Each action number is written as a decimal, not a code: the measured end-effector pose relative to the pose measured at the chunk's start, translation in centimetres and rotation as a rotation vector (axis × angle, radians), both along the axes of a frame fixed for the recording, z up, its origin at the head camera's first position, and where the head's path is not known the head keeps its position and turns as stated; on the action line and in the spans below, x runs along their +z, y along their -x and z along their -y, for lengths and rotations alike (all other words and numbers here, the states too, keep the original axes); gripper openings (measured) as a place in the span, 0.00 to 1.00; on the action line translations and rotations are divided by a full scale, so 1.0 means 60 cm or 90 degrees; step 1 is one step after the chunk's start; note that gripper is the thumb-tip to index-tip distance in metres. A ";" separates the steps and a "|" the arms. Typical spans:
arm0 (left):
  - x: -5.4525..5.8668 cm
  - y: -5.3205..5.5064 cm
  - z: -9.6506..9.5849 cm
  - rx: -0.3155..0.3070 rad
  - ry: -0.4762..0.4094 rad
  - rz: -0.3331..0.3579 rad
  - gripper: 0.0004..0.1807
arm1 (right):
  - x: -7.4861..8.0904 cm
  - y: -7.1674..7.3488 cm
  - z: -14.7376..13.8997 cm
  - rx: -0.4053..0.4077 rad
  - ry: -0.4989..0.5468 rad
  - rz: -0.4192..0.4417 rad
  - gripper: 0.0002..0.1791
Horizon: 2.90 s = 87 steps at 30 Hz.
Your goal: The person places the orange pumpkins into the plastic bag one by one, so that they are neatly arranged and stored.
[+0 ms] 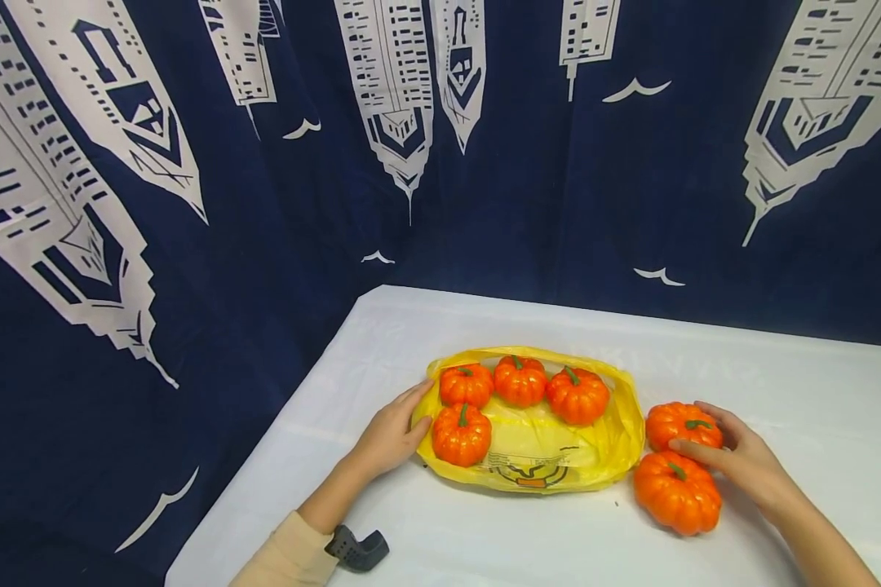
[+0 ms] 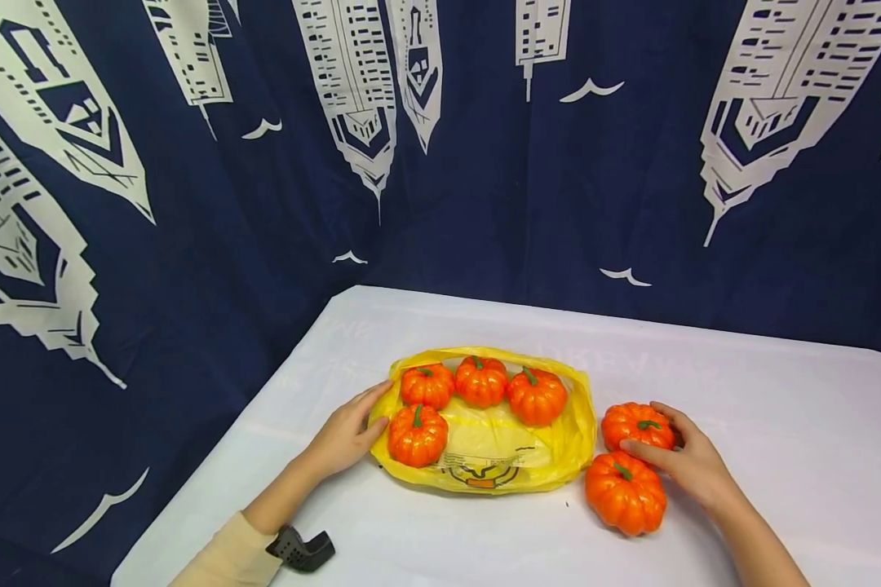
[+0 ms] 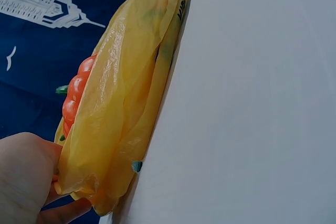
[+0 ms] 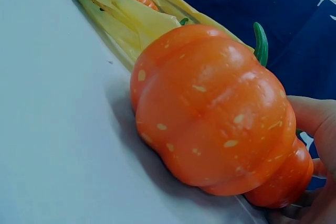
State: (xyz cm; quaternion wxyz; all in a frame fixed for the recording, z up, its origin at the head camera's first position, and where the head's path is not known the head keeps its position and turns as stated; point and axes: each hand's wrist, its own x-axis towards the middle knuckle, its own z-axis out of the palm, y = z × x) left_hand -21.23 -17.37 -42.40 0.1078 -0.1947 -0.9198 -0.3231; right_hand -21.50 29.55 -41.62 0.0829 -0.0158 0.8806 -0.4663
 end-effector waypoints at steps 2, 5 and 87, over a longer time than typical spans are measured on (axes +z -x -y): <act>-0.002 -0.001 0.001 0.000 0.006 0.004 0.31 | -0.004 -0.002 0.000 -0.002 0.000 0.005 0.49; -0.002 -0.002 0.001 -0.001 0.008 0.002 0.31 | -0.008 -0.003 0.001 -0.008 0.000 0.001 0.49; 0.009 -0.002 0.001 -0.018 0.021 -0.012 0.31 | 0.067 -0.024 0.123 0.014 0.105 -0.110 0.43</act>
